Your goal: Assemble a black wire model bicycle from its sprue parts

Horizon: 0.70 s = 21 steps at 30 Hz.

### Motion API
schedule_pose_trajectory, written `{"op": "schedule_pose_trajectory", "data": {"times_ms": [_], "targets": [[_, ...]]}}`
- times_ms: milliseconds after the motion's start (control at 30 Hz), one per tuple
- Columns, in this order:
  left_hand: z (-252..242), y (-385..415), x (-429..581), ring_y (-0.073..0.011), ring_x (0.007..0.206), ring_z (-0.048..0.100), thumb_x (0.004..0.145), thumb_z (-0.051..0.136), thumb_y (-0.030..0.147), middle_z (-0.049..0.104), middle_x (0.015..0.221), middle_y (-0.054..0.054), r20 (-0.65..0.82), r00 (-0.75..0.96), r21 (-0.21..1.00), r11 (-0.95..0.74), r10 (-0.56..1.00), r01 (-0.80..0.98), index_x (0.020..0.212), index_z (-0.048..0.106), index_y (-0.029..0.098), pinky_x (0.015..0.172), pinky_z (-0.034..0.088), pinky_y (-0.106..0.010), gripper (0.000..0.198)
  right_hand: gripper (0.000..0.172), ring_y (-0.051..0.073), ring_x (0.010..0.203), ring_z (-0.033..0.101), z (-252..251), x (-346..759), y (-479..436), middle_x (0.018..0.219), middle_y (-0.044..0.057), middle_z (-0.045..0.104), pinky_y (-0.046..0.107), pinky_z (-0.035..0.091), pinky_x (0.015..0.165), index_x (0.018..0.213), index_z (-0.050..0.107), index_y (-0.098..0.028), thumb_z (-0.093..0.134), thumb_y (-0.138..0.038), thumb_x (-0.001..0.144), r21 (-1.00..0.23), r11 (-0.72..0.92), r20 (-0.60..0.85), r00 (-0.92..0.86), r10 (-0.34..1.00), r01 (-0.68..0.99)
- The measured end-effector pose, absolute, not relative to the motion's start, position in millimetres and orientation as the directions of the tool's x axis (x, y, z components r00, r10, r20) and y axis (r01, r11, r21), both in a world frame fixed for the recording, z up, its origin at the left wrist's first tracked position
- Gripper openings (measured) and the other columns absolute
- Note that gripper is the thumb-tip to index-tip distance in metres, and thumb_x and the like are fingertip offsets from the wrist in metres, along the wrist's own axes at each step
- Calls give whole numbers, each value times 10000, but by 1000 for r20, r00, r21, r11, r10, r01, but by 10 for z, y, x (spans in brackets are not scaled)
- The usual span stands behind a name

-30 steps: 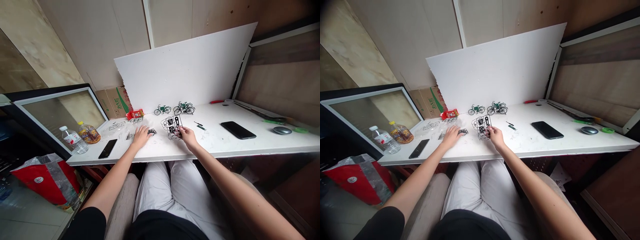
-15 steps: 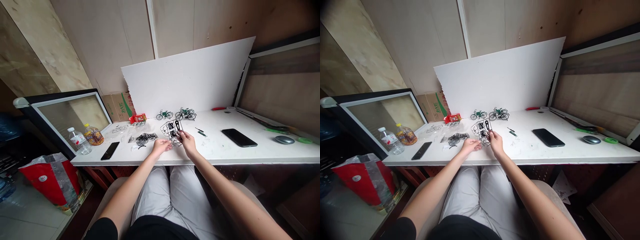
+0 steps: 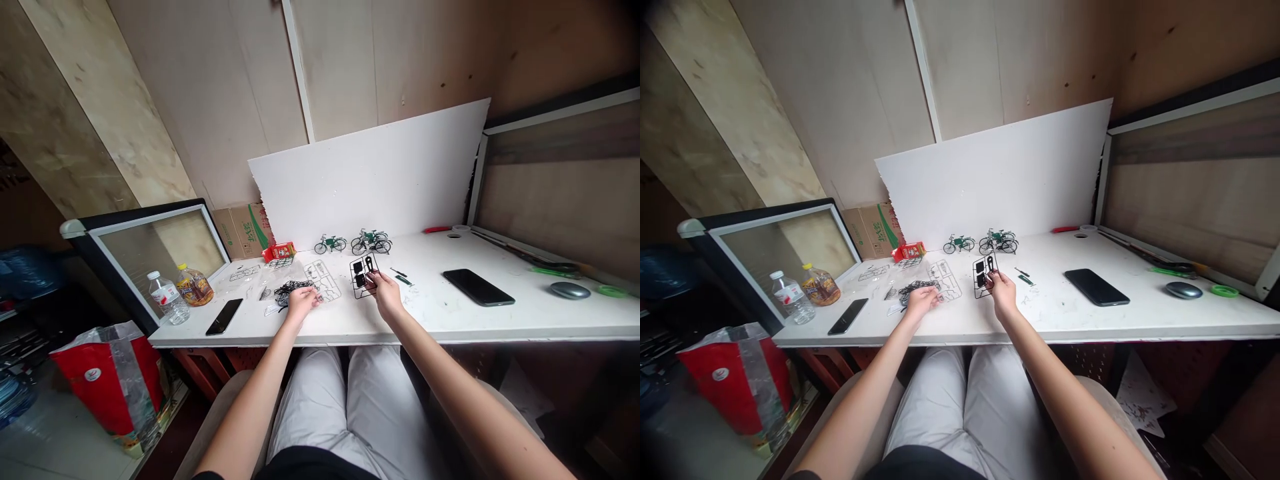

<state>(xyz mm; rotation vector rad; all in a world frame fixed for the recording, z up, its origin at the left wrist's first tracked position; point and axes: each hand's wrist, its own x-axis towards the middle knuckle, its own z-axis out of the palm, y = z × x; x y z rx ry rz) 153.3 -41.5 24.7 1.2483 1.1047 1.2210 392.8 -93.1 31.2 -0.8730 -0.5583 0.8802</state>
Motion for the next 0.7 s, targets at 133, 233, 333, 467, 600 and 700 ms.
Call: {"op": "schedule_pose_trajectory", "data": {"times_ms": [133, 233, 333, 467, 600, 700], "targets": [[200, -247, 1415, -205, 702, 762, 819, 867, 349, 759, 846, -126, 117, -48, 991, -113, 992, 74, 1027, 686, 110, 727, 616, -347, 365, 180, 192, 788, 721, 360, 3869, -965, 948, 89, 734, 291, 631, 688, 917, 658, -184, 743, -224, 764, -827, 283, 19, 479, 878, -485], [116, -211, 1310, -236, 668, 731, 750, 888, 409, 714, 734, -76, 207, -126, 962, -178, 970, 208, 949, 699, 132, 692, 577, -360, 389, 172, 186, 791, 731, 382, 3762, -987, 977, 102, 756, 279, 633, 696, 942, 671, -169, 714, -157, 775, -827, 233, 2, 412, 911, -511], [45, -238, 1239, -265, 828, 714, 765, 839, 453, 716, 810, -78, 347, -183, 903, -276, 920, 329, 889, 698, 176, 769, 538, -356, 334, 170, 174, 781, 727, 393, 3673, -995, 1012, 110, 771, 263, 626, 692, 956, 685, -160, 690, -120, 791, -837, 188, -2, 346, 938, -514], [29, -303, 1264, -222, 751, 643, 851, 750, 499, 659, 740, -40, 462, -91, 824, -389, 882, 411, 846, 707, 198, 765, 488, -326, 305, 161, 149, 730, 709, 380, 3592, -976, 1013, 103, 783, 243, 609, 676, 960, 701, -156, 683, -114, 806, -853, 129, 4, 240, 971, -506], [65, -365, 1313, -221, 812, 649, 955, 638, 556, 698, 848, -71, 593, -12, 732, -532, 805, 426, 1012, 719, 192, 798, 491, -328, 378, 149, 170, 718, 716, 370, 3534, -927, 959, 125, 796, 266, 604, 665, 936, 722, -133, 687, -108, 793, -873, 41, 10, 65, 998, -485], [83, -381, 1319, -237, 949, 666, 956, 638, 589, 725, 1046, -128, 603, -69, 764, -551, 795, 334, 1110, 723, 185, 844, 510, -333, 441, 162, 180, 783, 739, 381, 3505, -869, 1006, 122, 806, 266, 605, 693, 974, 741, -145, 702, -146, 817, -909, -25, 17, -98, 995, -417]]}}
